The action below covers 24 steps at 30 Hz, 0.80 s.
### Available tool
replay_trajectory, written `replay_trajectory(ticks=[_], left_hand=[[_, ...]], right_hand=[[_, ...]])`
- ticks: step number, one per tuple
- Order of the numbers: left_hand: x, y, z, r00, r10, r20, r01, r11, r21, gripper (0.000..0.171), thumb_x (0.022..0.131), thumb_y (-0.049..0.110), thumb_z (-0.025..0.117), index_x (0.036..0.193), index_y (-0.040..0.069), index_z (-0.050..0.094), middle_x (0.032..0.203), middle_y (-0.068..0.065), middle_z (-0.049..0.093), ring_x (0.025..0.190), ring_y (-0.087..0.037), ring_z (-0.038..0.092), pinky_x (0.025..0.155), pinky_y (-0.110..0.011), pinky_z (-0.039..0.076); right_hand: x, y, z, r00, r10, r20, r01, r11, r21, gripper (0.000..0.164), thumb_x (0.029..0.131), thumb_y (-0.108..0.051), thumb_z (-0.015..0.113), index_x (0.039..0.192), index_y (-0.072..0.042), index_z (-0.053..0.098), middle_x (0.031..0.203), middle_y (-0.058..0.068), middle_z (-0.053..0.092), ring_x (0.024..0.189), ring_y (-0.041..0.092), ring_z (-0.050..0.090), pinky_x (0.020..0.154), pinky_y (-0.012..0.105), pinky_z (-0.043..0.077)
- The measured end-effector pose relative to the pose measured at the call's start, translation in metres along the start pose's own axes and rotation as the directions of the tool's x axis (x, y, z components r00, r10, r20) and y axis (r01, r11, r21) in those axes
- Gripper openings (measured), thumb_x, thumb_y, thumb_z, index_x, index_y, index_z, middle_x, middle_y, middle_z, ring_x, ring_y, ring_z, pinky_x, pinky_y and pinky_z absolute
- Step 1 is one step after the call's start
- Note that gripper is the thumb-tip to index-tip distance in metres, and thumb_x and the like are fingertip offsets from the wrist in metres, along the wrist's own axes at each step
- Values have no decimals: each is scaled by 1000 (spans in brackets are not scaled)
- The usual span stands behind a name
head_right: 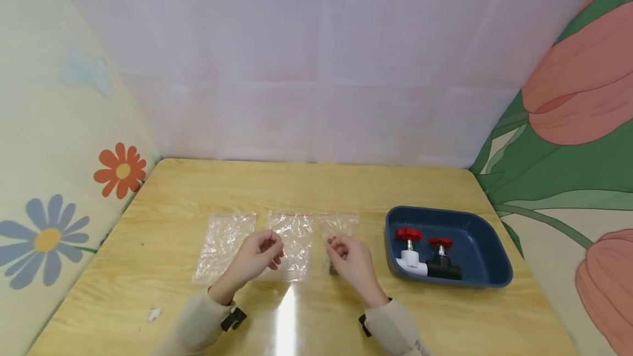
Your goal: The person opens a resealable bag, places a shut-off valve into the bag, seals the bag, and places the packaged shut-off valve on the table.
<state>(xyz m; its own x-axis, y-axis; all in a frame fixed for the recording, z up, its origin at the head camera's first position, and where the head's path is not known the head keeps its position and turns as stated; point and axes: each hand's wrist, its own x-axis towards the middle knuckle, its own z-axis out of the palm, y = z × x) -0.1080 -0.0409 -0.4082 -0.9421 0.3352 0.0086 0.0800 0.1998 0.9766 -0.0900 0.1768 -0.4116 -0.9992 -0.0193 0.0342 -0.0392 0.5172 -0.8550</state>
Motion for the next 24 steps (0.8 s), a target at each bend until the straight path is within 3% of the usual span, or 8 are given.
replay_trajectory(ticks=[2, 9, 13, 17, 24], left_hand=[[-2, -8, 0, 1000, 0, -4, 0, 1000, -18, 9, 87, -1, 52, 82, -7, 55, 71, -20, 58, 58, -23, 58, 51, -29, 53], [-14, 6, -1, 999, -3, -35, 4, 1000, 19, 9, 85, -6, 49, 78, -8, 54, 64, -16, 57, 60, -37, 58, 51, -38, 53], [-12, -13, -4, 996, 14, -83, -10, 999, 51, 7, 86, -4, 51, 81, -7, 55, 67, -19, 57, 57, -28, 58, 48, -33, 53], [-11, -33, -8, 993, 47, -109, -32, 990, 135, 9, 87, 0, 54, 80, -5, 55, 65, -12, 57, 54, -12, 54, 45, -22, 49], [-7, -42, -18, 976, 141, -163, -78, 935, 345, 7, 84, 1, 56, 77, 0, 58, 64, 1, 54, 52, -5, 49, 47, -20, 45]], right_hand=[[-2, 1, 2, 1000, 0, -1, 0, 1000, -16, 11, 80, 2, 64, 73, -4, 59, 57, 9, 56, 47, 8, 46, 42, 20, 38], [-1, 4, 7, 1000, -22, 13, 23, 1000, -21, 11, 80, 3, 63, 73, -3, 58, 64, 10, 60, 47, 9, 48, 44, 21, 42], [1, 7, 10, 997, -41, 67, 41, 999, 4, 10, 82, 1, 62, 73, 0, 59, 75, 13, 64, 49, 12, 51, 48, 21, 45], [2, 9, 14, 994, -27, 111, 25, 1000, 19, 6, 82, -1, 62, 79, 4, 62, 69, 12, 63, 50, 18, 54, 45, 22, 45], [11, 5, 24, 985, 18, 170, -18, 1000, -6, 9, 83, -3, 59, 80, 4, 62, 63, 8, 60, 54, 24, 59, 46, 25, 48]])
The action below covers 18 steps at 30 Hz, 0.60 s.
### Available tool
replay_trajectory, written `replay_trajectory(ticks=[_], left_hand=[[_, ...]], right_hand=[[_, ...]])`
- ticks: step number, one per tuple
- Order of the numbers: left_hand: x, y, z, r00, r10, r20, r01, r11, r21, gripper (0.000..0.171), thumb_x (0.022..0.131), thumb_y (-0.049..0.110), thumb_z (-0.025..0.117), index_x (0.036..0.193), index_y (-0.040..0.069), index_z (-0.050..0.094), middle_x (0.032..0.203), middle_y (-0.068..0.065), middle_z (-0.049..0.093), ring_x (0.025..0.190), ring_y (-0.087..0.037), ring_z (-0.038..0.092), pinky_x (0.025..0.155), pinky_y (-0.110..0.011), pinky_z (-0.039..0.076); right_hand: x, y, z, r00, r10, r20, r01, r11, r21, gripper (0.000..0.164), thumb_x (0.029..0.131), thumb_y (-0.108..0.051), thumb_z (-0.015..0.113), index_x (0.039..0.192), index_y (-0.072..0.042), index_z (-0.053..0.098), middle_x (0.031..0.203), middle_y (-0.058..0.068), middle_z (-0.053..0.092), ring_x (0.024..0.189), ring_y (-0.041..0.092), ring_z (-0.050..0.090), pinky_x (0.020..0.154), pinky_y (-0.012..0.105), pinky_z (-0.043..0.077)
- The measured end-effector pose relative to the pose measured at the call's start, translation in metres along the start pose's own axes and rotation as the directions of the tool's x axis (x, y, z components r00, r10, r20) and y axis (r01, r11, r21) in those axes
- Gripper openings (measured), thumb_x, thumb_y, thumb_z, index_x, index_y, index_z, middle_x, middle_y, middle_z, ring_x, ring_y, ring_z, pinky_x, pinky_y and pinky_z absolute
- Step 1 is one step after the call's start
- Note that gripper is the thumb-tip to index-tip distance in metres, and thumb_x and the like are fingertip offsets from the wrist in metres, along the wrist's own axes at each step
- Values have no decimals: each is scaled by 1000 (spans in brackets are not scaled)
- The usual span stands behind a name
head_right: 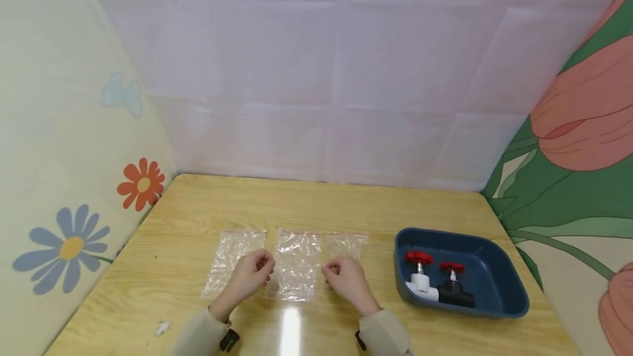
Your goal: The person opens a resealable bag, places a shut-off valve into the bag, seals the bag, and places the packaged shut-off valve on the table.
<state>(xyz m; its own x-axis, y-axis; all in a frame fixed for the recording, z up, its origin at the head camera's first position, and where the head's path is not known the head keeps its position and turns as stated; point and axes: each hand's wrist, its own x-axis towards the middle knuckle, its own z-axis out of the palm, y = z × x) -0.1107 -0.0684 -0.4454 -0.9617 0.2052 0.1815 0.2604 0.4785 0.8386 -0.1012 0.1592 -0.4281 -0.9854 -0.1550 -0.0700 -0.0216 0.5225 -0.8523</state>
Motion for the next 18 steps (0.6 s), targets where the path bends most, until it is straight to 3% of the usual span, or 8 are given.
replay_trajectory(ticks=[5, 8, 13, 16, 18], left_hand=[[1, -7, -1, 1000, 19, -17, -18, 996, 92, 4, 81, 1, 58, 77, -1, 60, 69, -3, 58, 60, -12, 54, 56, -22, 48], [2, -10, -1, 1000, 10, -19, -7, 992, 129, 8, 80, 2, 59, 82, -5, 61, 71, -8, 61, 63, -18, 58, 57, -24, 49], [2, -14, -1, 1000, -23, -1, 22, 980, 199, 19, 79, 3, 60, 90, -13, 60, 78, -21, 63, 69, -30, 62, 60, -35, 53], [3, -14, 0, 998, -51, 27, 44, 973, 227, 23, 79, 2, 60, 93, -17, 59, 75, -22, 62, 58, -27, 58, 60, -37, 52], [5, -15, 1, 997, -66, 43, 52, 964, 261, 18, 79, 1, 60, 86, -15, 59, 68, -18, 59, 50, -19, 51, 56, -33, 50]], right_hand=[[6, 1, 9, 998, -47, 38, 50, 996, -73, 11, 82, -6, 61, 81, 5, 63, 63, 7, 61, 52, 21, 60, 44, 26, 47], [9, 2, 14, 996, -85, 35, 90, 978, -188, 15, 80, -10, 65, 83, 5, 64, 64, 4, 62, 55, 15, 57, 56, 27, 46], [11, 2, 19, 998, -49, 48, 61, 962, -265, 26, 77, -13, 66, 89, 9, 63, 68, 6, 63, 59, 13, 54, 63, 31, 47], [13, 1, 20, 998, -30, 56, 45, 957, -286, 26, 75, -13, 67, 89, 9, 62, 73, 9, 64, 64, 16, 56, 62, 32, 48], [14, 0, 21, 998, -17, 54, 33, 953, -303, 23, 75, -12, 68, 86, 7, 62, 75, 9, 63, 67, 17, 55, 61, 32, 48]])
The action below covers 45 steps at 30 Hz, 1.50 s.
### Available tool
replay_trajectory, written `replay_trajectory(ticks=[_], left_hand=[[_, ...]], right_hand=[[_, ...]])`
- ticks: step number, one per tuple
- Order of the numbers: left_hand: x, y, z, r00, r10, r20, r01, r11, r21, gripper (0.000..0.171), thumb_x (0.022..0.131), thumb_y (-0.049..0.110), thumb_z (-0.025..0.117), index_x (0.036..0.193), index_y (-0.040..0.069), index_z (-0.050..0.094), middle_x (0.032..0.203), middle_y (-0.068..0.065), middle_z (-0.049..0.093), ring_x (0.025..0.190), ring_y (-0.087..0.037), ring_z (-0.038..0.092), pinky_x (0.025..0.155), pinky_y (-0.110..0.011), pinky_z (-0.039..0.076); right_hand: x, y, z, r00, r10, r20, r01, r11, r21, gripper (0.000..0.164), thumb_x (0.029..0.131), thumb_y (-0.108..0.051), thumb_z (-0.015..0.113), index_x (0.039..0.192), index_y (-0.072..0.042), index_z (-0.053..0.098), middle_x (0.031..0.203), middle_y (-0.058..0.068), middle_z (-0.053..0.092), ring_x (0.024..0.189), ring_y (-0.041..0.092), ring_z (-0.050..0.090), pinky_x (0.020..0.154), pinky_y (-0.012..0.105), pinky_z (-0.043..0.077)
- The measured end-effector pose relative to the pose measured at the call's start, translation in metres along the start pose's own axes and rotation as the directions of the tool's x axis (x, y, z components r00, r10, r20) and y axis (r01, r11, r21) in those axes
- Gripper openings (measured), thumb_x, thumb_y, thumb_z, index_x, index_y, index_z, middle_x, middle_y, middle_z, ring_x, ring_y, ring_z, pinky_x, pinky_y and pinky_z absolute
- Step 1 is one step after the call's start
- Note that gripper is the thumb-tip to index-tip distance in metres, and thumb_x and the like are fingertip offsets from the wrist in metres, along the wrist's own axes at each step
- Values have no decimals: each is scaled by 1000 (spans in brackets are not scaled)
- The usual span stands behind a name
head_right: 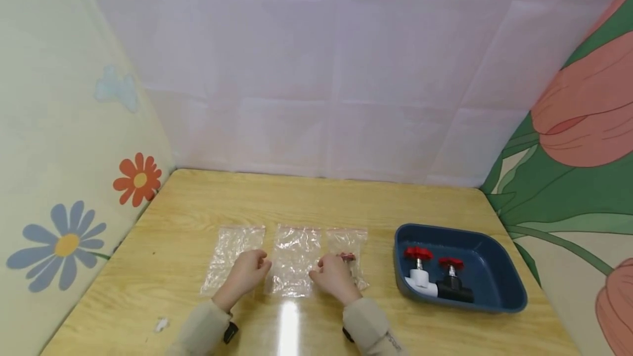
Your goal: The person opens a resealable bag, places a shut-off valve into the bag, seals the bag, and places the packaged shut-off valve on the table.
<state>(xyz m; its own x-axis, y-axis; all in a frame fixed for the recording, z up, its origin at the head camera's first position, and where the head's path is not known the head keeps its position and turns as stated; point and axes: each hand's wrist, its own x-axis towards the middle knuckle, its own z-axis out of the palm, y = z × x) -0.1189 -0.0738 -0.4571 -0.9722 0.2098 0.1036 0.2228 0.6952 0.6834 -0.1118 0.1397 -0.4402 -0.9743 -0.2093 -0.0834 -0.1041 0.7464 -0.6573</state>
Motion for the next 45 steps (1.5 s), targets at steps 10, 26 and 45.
replay_trajectory(ticks=[10, 26, 45], left_hand=[[7, -2, 3, 993, -92, 69, 88, 994, 58, 21, 74, -2, 60, 61, 4, 44, 55, -2, 39, 48, -13, 35, 40, -22, 33], [12, 0, 16, 985, -144, 90, 130, 981, 145, 19, 57, -15, 51, 60, 3, 46, 57, -6, 47, 50, -20, 45, 45, -29, 43], [11, 3, 12, 984, -124, 126, 101, 980, 173, 18, 56, -16, 51, 57, 3, 49, 56, -6, 49, 50, -19, 46, 45, -27, 43]], right_hand=[[7, -2, 1, 999, 37, -9, -37, 999, -19, 29, 75, -13, 67, 91, 10, 61, 78, 11, 63, 76, 25, 58, 71, 39, 49], [8, -5, 1, 998, 53, 45, -51, 998, -44, 37, 75, -17, 68, 97, 12, 60, 79, 12, 62, 71, 22, 57, 71, 39, 50], [7, -5, 2, 999, -8, 32, 10, 998, -59, 23, 76, -15, 68, 84, 6, 62, 72, 7, 60, 66, 20, 55, 62, 34, 48]])
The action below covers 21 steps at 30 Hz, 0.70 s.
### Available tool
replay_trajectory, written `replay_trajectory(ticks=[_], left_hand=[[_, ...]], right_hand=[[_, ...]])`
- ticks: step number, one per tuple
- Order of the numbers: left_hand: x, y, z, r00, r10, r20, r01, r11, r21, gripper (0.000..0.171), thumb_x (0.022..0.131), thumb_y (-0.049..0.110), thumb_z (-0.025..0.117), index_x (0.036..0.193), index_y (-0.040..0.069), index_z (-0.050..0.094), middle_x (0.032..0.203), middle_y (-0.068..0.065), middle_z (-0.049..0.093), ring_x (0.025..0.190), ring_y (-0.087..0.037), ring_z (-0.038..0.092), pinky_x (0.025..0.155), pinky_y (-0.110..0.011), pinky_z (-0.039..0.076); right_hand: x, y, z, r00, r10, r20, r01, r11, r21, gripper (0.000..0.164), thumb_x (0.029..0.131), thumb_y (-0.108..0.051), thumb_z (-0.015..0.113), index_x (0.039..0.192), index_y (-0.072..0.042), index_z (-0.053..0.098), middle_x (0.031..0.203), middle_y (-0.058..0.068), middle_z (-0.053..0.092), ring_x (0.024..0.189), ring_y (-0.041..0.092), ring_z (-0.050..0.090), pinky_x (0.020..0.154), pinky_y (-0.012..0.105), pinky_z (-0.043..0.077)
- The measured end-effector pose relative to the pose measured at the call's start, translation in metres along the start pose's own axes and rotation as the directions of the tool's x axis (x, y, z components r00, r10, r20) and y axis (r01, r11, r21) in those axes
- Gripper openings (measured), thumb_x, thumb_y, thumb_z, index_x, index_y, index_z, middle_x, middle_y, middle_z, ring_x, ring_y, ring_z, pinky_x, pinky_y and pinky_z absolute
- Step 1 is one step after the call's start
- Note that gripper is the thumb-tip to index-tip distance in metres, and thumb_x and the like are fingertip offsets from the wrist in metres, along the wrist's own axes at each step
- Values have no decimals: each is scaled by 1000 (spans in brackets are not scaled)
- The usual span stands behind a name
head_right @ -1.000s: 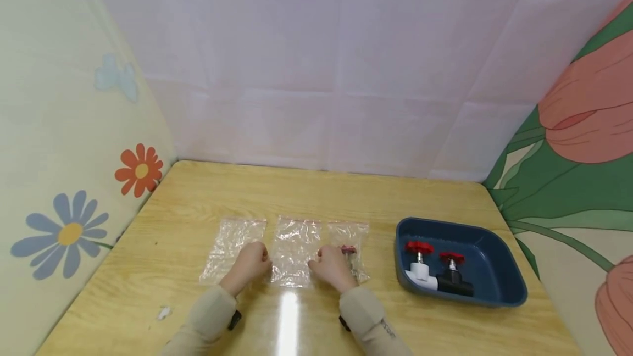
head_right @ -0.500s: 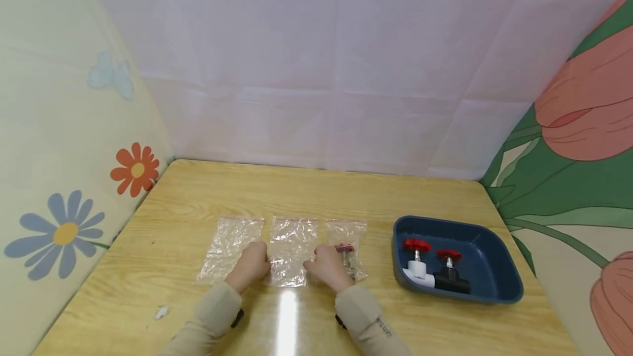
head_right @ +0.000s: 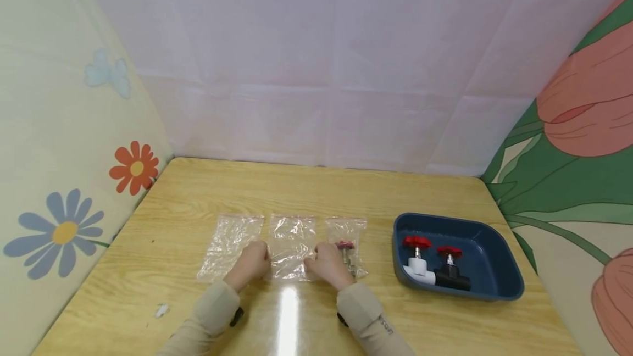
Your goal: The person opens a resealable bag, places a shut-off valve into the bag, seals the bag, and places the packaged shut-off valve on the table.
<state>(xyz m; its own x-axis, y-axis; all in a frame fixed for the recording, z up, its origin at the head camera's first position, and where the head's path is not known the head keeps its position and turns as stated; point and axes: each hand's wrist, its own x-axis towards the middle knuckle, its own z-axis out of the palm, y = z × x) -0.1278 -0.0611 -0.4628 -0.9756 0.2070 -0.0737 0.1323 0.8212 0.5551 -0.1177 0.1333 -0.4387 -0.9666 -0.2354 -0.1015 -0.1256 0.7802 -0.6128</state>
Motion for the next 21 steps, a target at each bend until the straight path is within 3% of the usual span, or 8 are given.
replay_trajectory(ticks=[6, 13, 18, 21], left_hand=[[-1, -1, -1, 1000, 26, 0, -26, 999, -23, 19, 58, -16, 48, 59, 3, 50, 56, -4, 49, 49, -16, 45, 43, -23, 41], [-6, 2, -11, 996, 81, -30, -81, 996, -23, 16, 61, -14, 50, 66, 1, 53, 62, -8, 53, 54, -19, 49, 47, -26, 44], [-9, 1, -16, 989, 115, -89, -119, 992, -31, 15, 65, -11, 55, 66, 3, 50, 61, -4, 50, 55, -16, 45, 48, -25, 41], [-11, 1, -18, 979, 153, -137, -158, 987, -29, 18, 67, -11, 58, 64, 5, 50, 58, -1, 48, 53, -14, 43, 47, -23, 39]], right_hand=[[1, 2, 2, 1000, 0, -11, 0, 1000, 21, 27, 75, -13, 68, 90, 9, 62, 80, 12, 63, 73, 23, 58, 68, 38, 50], [0, 5, 3, 999, -26, -39, 26, 1000, -8, 27, 77, -5, 63, 98, 12, 60, 86, 16, 65, 84, 30, 60, 76, 41, 49], [1, 5, 2, 999, -33, -35, 33, 999, 20, 29, 82, -5, 59, 103, 14, 58, 82, 14, 64, 72, 23, 58, 69, 37, 49], [2, 5, 2, 999, -23, -26, 25, 997, 79, 32, 84, -5, 57, 107, 16, 55, 69, 9, 62, 60, 16, 55, 63, 32, 49]])
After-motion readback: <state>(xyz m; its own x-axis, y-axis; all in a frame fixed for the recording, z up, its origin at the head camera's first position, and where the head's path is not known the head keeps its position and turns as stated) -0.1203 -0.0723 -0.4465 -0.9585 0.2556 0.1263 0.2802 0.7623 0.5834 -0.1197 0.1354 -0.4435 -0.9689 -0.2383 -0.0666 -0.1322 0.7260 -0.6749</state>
